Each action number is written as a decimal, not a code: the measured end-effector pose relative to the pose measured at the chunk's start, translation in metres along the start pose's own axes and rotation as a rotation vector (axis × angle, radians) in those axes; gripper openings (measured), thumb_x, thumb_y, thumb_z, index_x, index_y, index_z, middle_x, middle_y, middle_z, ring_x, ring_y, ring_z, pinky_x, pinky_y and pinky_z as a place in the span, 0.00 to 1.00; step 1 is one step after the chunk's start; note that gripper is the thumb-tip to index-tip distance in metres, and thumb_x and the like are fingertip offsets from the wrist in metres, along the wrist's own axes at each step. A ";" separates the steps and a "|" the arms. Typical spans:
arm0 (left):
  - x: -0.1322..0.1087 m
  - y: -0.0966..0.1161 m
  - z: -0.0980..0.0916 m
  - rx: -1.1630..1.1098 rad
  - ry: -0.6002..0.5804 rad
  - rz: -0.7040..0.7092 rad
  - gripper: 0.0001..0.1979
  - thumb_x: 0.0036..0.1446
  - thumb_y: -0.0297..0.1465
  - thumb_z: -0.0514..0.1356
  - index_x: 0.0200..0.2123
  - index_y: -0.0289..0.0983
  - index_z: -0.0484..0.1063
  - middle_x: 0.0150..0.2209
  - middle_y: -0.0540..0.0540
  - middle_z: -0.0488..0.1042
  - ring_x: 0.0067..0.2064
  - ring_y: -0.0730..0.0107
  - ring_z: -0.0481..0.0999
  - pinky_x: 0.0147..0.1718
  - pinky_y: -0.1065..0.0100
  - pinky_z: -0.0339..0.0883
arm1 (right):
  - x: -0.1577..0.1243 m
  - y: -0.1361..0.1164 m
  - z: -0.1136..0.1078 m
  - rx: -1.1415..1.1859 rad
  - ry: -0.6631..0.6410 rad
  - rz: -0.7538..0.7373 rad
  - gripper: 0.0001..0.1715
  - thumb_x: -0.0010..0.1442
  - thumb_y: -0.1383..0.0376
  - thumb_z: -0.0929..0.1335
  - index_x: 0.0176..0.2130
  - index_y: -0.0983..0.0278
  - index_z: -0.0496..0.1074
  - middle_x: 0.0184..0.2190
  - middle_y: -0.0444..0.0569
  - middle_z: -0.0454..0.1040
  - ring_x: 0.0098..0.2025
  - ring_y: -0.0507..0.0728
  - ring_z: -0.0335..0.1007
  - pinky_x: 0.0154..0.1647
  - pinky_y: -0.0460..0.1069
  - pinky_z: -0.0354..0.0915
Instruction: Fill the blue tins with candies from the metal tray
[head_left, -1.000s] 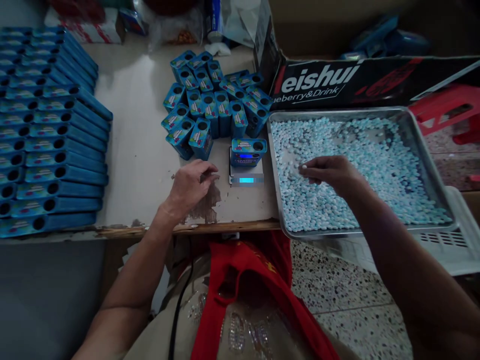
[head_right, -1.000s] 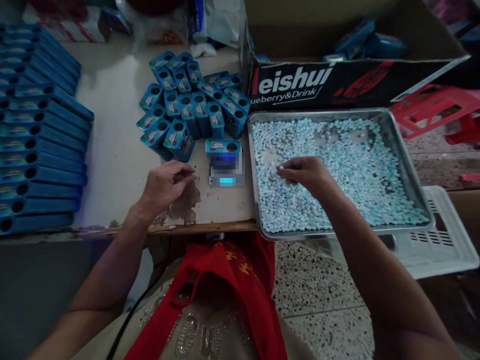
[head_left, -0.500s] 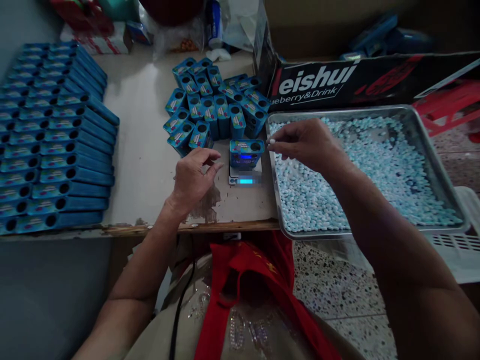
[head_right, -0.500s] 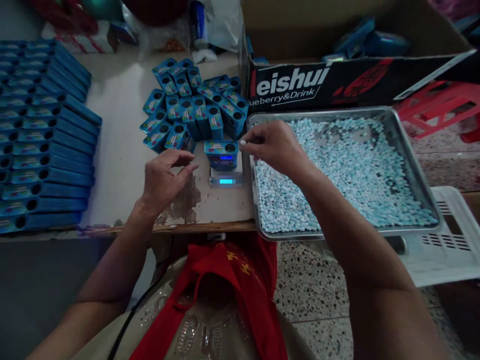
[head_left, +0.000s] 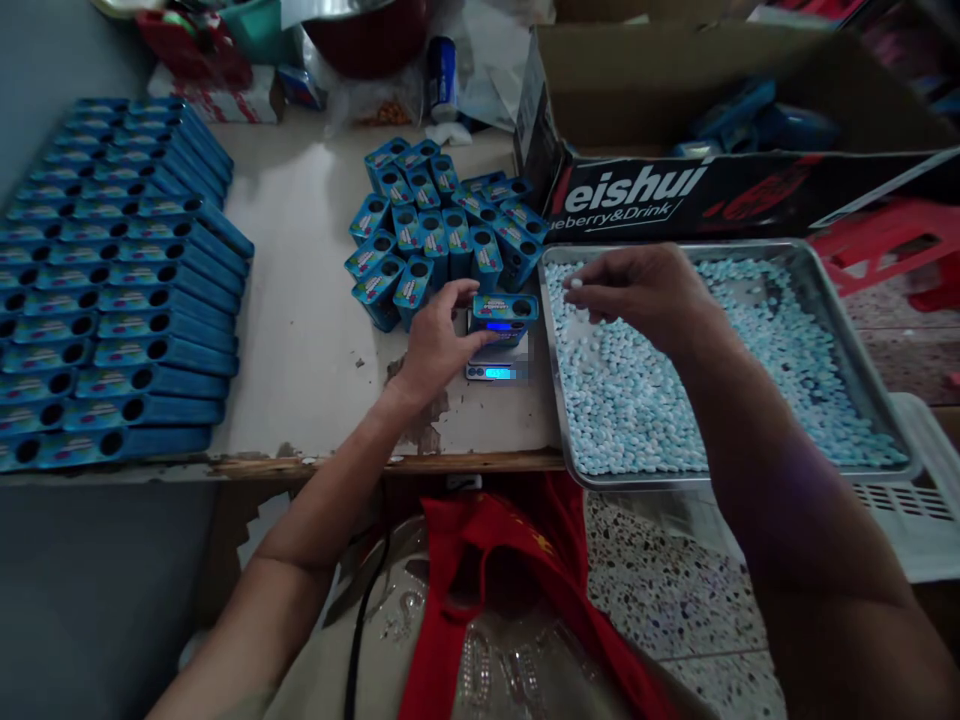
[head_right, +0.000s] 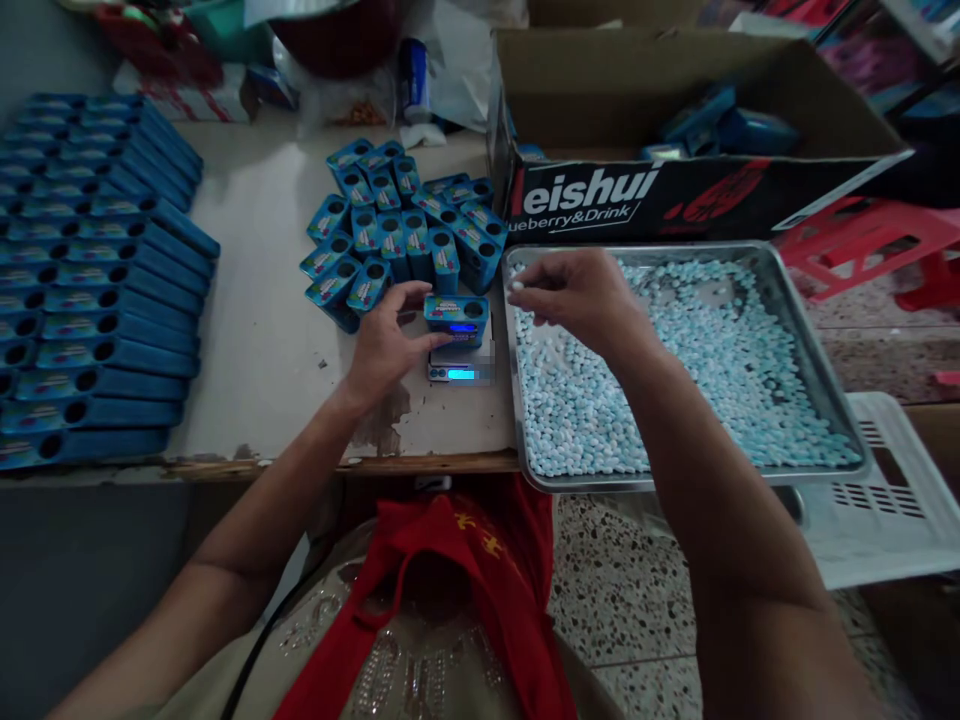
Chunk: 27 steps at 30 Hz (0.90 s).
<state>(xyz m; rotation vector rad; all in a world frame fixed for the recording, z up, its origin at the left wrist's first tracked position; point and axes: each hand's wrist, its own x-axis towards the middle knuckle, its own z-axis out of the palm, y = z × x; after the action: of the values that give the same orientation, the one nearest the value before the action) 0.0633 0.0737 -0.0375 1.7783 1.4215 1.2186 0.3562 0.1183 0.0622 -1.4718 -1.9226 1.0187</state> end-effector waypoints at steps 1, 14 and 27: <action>0.000 -0.003 0.007 -0.054 -0.018 -0.026 0.30 0.58 0.29 0.84 0.61 0.42 0.80 0.57 0.43 0.88 0.56 0.53 0.89 0.61 0.55 0.84 | -0.005 0.010 -0.004 -0.028 0.018 0.001 0.11 0.62 0.56 0.84 0.41 0.60 0.90 0.34 0.49 0.85 0.37 0.62 0.83 0.39 0.56 0.78; 0.026 0.030 0.031 0.317 0.057 0.547 0.18 0.74 0.26 0.64 0.62 0.47 0.83 0.59 0.42 0.87 0.62 0.47 0.83 0.68 0.48 0.76 | -0.012 0.037 0.070 1.227 0.072 0.398 0.21 0.82 0.45 0.72 0.42 0.57 0.78 0.41 0.51 0.88 0.46 0.60 0.90 0.53 0.54 0.86; 0.008 0.017 0.030 -0.178 0.108 0.010 0.22 0.64 0.43 0.80 0.55 0.44 0.79 0.48 0.46 0.85 0.49 0.56 0.87 0.53 0.57 0.83 | -0.026 0.052 0.047 1.169 0.247 0.385 0.09 0.68 0.66 0.76 0.49 0.61 0.85 0.45 0.51 0.88 0.38 0.52 0.86 0.37 0.42 0.80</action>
<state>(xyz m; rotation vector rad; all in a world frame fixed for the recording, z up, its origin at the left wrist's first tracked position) 0.0977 0.0802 -0.0341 1.6223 1.3194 1.4182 0.3571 0.0884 -0.0060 -1.1290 -0.5777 1.6181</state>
